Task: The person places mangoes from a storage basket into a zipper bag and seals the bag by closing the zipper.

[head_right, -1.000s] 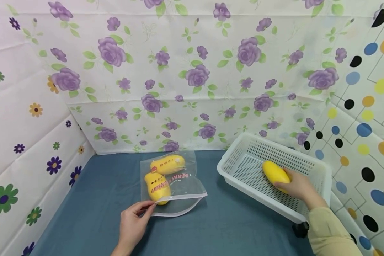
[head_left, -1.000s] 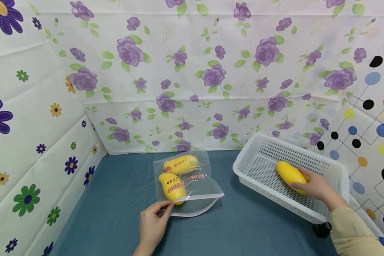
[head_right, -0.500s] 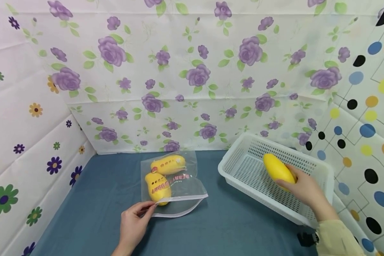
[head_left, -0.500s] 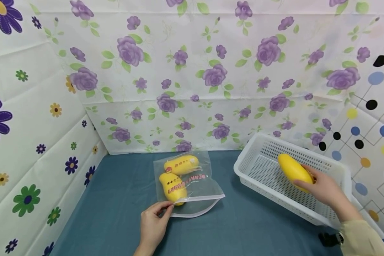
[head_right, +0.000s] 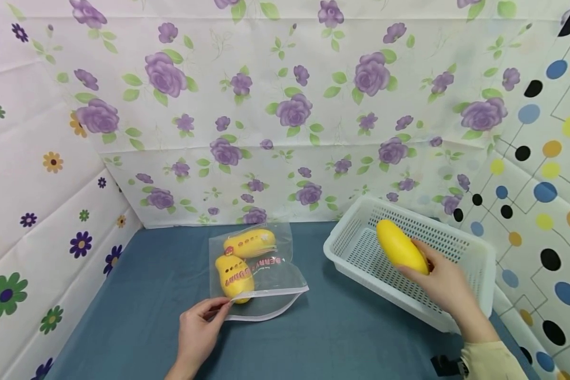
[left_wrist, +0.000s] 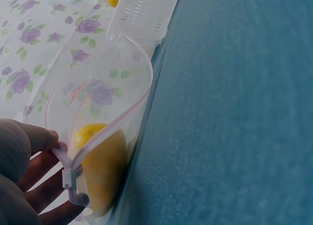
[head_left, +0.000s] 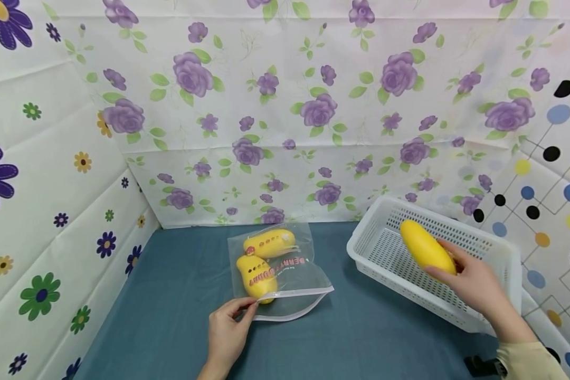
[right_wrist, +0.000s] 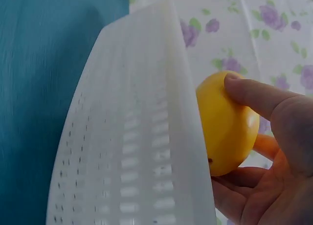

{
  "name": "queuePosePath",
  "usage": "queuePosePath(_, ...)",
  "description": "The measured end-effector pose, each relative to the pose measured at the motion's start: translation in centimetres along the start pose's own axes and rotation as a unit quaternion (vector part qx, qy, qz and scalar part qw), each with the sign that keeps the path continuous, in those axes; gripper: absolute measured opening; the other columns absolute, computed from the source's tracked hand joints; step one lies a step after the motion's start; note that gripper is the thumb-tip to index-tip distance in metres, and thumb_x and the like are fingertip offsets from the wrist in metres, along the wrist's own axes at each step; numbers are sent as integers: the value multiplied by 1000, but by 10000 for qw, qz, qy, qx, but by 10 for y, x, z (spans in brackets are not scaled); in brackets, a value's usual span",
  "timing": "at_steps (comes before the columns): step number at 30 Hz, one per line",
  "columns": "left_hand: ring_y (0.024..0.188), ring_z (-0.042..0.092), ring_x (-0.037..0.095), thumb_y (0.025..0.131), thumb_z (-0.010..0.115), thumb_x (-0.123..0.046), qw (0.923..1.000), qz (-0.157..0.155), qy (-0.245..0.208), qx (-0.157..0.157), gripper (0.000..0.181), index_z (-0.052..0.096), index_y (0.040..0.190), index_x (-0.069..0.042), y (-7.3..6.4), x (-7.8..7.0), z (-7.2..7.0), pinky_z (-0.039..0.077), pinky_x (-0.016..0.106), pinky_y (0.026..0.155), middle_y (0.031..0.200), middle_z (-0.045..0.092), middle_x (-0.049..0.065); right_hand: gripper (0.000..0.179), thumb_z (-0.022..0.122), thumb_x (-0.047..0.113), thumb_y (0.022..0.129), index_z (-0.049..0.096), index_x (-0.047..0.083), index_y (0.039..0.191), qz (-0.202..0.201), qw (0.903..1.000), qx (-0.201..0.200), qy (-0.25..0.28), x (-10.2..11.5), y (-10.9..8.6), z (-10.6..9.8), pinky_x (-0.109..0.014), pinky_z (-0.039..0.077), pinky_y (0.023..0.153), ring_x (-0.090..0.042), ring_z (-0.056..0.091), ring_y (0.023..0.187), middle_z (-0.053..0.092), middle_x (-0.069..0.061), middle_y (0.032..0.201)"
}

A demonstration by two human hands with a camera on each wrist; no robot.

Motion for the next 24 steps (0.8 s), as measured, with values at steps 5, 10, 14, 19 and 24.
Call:
queuePosePath(5, 80, 73, 4, 89, 89, -8, 10000, -25, -59, 25, 16, 85, 93, -23, 1, 1, -1, 63, 34, 71, 88, 77, -13, 95, 71, 61, 99, 30, 14, 170, -18, 9993, -212, 324, 13, -9, 5, -32, 57, 71, -40, 64, 112, 57, -30, 148)
queuePosePath(10, 81, 73, 4, 89, 89, -7, 9999, -28, -123, 17, 16, 85, 94, -22, 0, 2, -1, 63, 34, 71, 89, 77, -13, 91, 75, 56, 98, 37, 14, 168, -187, 9977, -478, 433, 28, -18, 7, -27, 58, 70, -42, 66, 114, 60, -29, 145)
queuePosePath(14, 81, 73, 3, 89, 89, -9, 9999, -86, -118, 12, 14, 85, 93, -22, 1, 2, -1, 63, 32, 72, 89, 77, -13, 90, 77, 56, 97, 39, 15, 167, -189, 9969, -652, 403, 32, -23, 10, -22, 56, 70, -44, 67, 115, 60, -27, 145)
queuePosePath(19, 80, 73, 4, 89, 90, -8, 9999, -76, -124, -12, 15, 85, 93, -21, 1, 2, -1, 63, 33, 71, 89, 77, -13, 89, 78, 54, 97, 38, 18, 168, -237, 9950, -856, 463, 36, -29, 11, -18, 55, 72, -45, 67, 116, 60, -27, 147)
queuePosePath(24, 81, 73, 5, 89, 89, -6, 9999, -59, -153, -7, 17, 85, 94, -21, 0, 2, -2, 63, 35, 71, 89, 78, -12, 87, 81, 51, 95, 42, 20, 166, -352, 9939, -901, 533, 48, -39, 16, -18, 56, 71, -44, 69, 114, 62, -27, 145)
Point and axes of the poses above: each hand's wrist, its own y-axis towards the middle knuckle, its own z-axis out of the palm, x = y × z, the point moved 10 cm from there along y, towards the middle knuckle
